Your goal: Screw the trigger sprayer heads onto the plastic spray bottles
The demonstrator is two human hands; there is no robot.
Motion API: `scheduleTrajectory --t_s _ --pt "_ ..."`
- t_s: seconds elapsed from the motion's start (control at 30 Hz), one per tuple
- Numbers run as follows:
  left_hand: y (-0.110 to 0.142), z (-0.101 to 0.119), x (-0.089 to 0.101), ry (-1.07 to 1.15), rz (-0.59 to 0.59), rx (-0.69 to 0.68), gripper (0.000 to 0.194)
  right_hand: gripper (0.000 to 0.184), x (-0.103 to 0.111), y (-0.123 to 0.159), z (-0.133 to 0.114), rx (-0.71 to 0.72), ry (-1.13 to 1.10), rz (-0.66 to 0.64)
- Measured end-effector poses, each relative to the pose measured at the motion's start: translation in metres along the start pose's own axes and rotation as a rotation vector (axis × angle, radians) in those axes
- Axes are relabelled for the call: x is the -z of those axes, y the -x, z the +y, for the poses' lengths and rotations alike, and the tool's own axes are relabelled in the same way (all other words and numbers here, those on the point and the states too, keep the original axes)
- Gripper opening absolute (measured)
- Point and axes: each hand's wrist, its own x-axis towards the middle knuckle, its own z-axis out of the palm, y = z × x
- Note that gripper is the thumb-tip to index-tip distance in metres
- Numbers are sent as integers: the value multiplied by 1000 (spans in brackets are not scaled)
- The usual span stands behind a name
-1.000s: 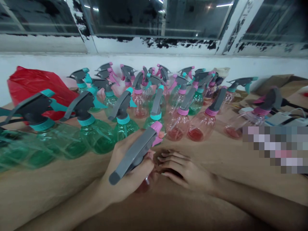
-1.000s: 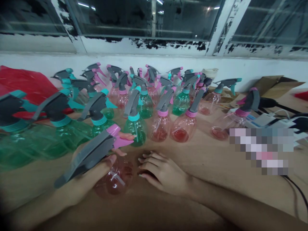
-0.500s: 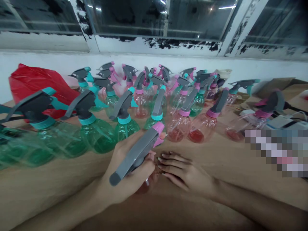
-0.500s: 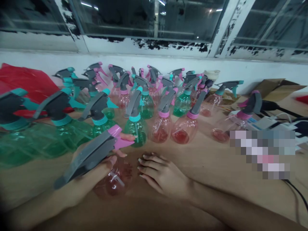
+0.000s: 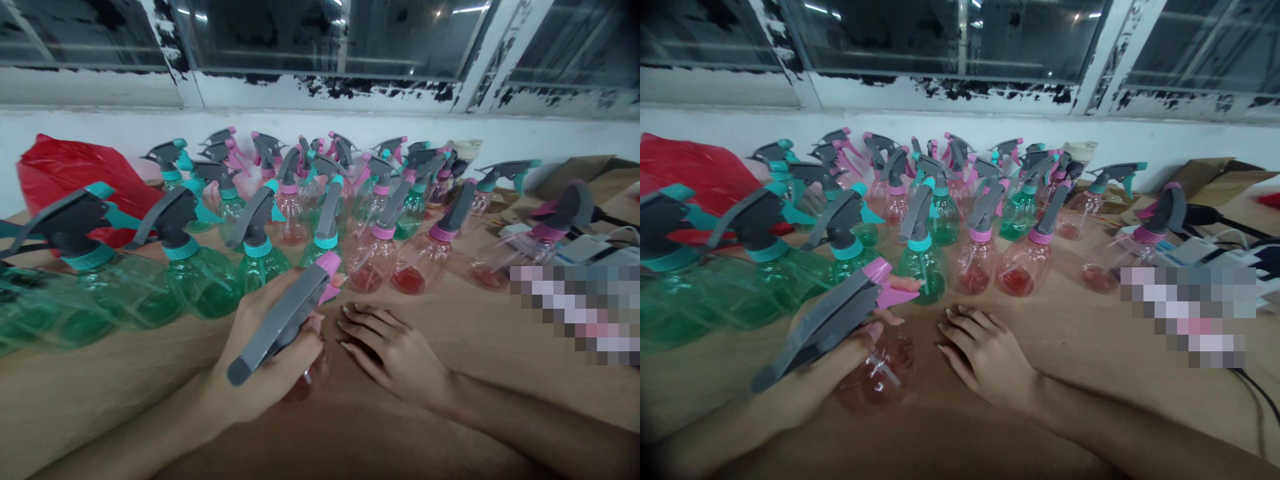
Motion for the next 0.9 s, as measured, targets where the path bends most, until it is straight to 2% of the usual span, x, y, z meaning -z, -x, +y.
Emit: scheduleTrajectory --t_s 0.23,0.4,0.53,0.67,0.9 --pt "-3 2 1 -31 10 -4 8 30 1 0 1 20 -48 13" --pt "-3 1 4 9 -73 13 10 30 1 0 2 15 -53 0" --pt "-1 1 5 0 -30 22 12 29 0 0 3 28 -56 11" --pt "0 3 6 11 -60 58 20 29 1 0 2 29 -57 19" --pt "-1 3 6 2 -47 22 12 28 3 -1 1 26 -57 28"
